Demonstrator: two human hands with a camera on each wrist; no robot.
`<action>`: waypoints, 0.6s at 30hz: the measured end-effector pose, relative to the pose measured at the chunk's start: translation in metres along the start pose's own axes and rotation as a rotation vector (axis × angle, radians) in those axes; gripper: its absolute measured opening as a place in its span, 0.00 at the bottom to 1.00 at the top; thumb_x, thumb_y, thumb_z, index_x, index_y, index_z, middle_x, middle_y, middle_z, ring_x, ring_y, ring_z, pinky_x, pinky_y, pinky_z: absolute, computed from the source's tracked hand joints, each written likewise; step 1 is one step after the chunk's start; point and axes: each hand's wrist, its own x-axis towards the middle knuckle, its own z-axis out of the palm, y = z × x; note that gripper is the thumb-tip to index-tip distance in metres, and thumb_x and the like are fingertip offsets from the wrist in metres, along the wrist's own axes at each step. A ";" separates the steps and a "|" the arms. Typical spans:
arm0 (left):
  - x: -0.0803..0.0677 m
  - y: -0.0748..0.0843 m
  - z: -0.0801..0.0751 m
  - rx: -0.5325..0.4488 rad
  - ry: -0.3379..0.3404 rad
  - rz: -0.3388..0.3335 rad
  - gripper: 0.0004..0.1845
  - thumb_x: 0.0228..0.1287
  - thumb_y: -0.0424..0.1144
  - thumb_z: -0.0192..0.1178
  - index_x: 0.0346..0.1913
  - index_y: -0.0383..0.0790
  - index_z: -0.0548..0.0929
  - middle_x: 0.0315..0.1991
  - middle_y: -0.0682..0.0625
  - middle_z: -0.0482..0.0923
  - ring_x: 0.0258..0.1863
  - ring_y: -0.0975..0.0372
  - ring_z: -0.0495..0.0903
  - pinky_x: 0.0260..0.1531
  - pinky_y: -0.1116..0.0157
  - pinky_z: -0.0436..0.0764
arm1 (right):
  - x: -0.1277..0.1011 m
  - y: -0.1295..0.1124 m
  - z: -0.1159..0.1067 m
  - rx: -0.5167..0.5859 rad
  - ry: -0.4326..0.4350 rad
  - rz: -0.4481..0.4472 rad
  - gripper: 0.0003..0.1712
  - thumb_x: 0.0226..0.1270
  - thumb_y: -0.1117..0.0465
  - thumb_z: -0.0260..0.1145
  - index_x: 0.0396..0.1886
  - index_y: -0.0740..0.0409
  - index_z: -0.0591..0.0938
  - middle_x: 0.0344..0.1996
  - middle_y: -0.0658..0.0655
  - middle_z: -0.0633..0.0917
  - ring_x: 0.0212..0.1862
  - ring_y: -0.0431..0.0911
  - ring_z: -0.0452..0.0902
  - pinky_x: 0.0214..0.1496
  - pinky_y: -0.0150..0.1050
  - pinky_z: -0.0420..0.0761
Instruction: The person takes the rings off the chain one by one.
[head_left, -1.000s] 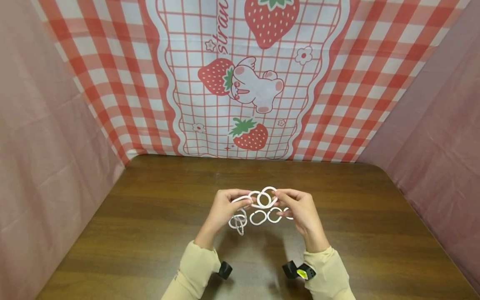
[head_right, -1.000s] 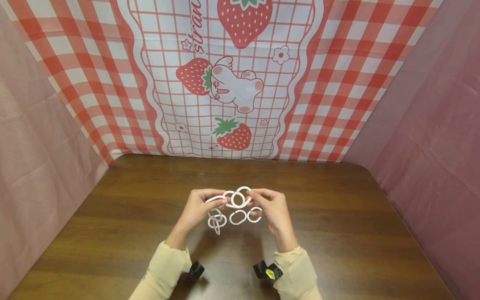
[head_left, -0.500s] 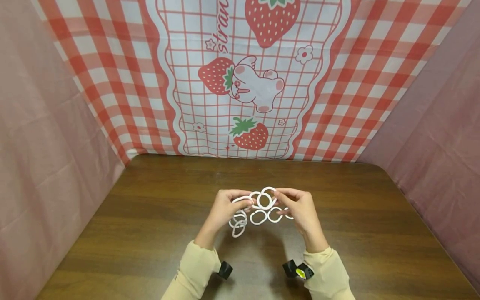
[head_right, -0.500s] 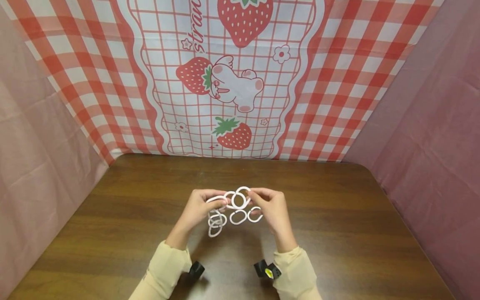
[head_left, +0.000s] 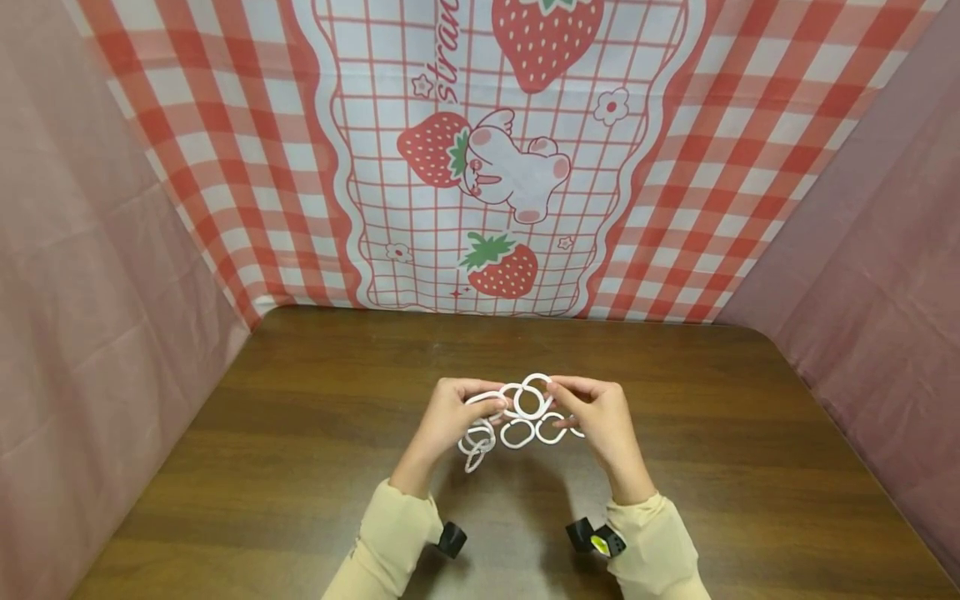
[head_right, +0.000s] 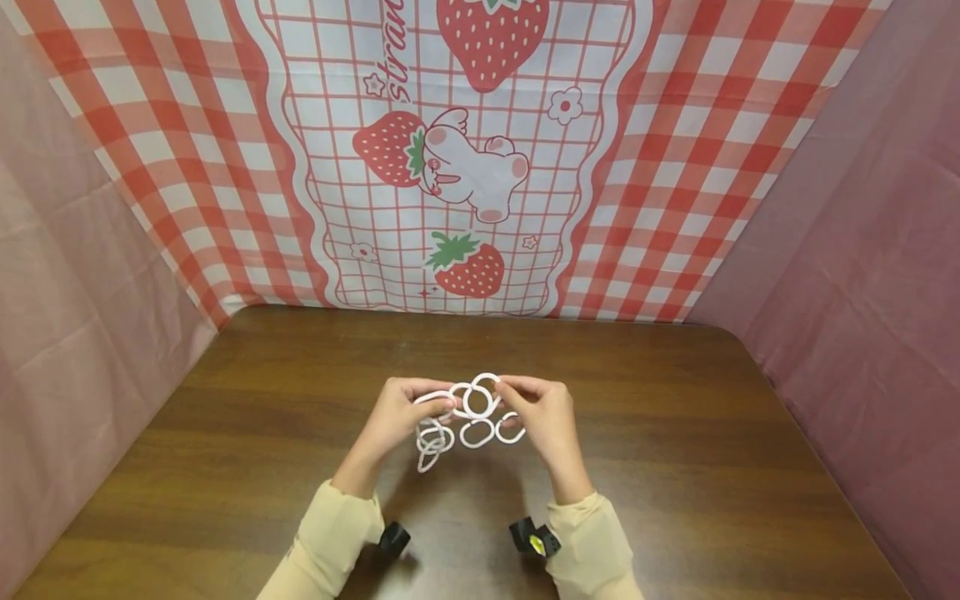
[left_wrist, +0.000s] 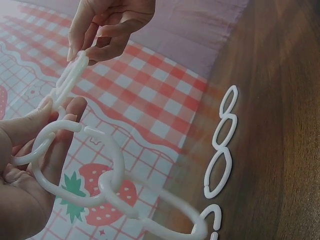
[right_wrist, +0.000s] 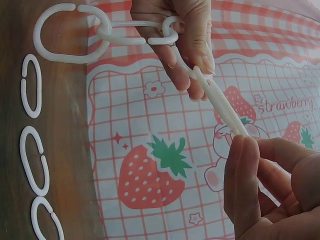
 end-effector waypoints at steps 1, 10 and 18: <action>0.000 0.000 0.000 -0.004 -0.003 -0.003 0.13 0.57 0.30 0.68 0.43 0.25 0.86 0.38 0.34 0.86 0.28 0.73 0.80 0.30 0.75 0.82 | 0.000 0.000 0.000 -0.005 0.001 -0.005 0.15 0.65 0.69 0.65 0.48 0.77 0.81 0.27 0.52 0.87 0.25 0.33 0.81 0.25 0.33 0.86; 0.000 -0.002 0.001 -0.063 0.005 -0.061 0.11 0.58 0.29 0.66 0.43 0.25 0.86 0.38 0.32 0.86 0.25 0.72 0.81 0.28 0.73 0.83 | 0.000 0.000 0.002 -0.063 0.024 -0.035 0.14 0.63 0.69 0.67 0.45 0.75 0.83 0.32 0.65 0.88 0.25 0.36 0.83 0.25 0.37 0.86; 0.001 -0.003 0.002 -0.082 0.013 -0.104 0.12 0.57 0.30 0.67 0.42 0.25 0.86 0.38 0.31 0.85 0.24 0.71 0.81 0.29 0.72 0.84 | 0.000 0.003 0.003 -0.098 0.039 -0.067 0.13 0.62 0.68 0.68 0.44 0.72 0.85 0.32 0.67 0.88 0.24 0.38 0.83 0.24 0.35 0.86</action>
